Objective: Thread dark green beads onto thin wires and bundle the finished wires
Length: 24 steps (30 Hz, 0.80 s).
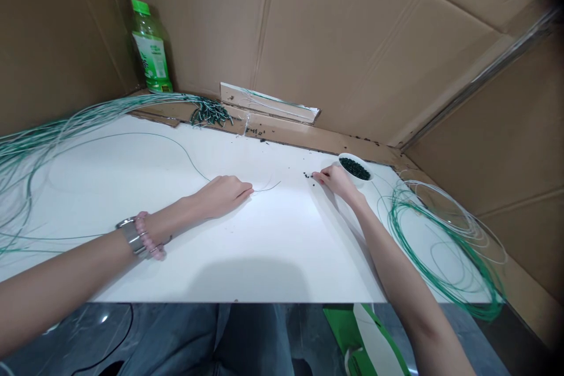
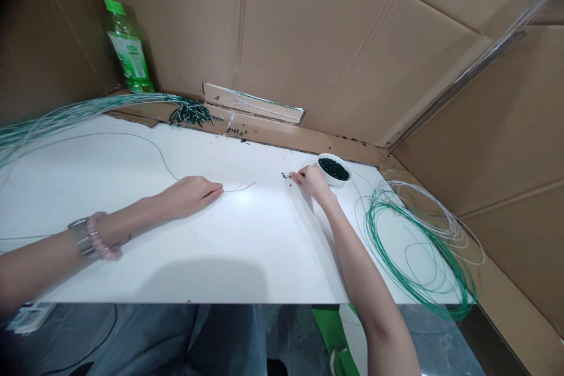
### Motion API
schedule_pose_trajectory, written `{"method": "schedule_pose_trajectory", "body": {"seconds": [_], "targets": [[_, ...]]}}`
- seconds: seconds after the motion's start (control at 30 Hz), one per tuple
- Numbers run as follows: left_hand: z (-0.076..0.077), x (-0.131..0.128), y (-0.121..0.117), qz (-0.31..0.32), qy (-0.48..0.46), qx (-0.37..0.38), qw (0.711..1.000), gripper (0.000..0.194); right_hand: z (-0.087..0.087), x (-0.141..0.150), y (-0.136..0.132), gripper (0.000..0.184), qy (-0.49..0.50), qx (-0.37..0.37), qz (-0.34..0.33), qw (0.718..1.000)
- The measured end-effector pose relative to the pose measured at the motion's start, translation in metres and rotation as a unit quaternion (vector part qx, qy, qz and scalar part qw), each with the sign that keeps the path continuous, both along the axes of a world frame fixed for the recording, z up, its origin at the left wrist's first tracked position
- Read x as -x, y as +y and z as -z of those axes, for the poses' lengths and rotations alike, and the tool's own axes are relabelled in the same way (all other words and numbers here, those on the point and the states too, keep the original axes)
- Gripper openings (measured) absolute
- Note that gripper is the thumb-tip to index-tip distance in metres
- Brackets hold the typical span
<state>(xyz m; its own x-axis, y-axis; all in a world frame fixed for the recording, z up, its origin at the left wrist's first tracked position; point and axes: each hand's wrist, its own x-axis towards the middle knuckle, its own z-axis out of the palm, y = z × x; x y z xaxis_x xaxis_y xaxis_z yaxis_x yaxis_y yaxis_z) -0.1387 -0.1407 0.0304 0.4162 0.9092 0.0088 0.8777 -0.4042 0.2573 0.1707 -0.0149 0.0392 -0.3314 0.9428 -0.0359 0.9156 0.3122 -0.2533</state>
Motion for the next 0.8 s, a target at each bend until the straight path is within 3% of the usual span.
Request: {"method": "schedule_pose_trajectory", "body": {"seconds": [0.33, 0.8], "targets": [[0.000, 0.001, 0.001, 0.002, 0.001, -0.003, 1.000, 0.043, 0.000, -0.003, 0.006, 0.032, 0.000, 0.011, 0.022, 1.000], [0.001, 0.001, 0.000, 0.002, -0.002, 0.000, 1.000, 0.042, 0.008, -0.006, 0.011, 0.028, 0.035, 0.011, -0.004, 0.999]]}}
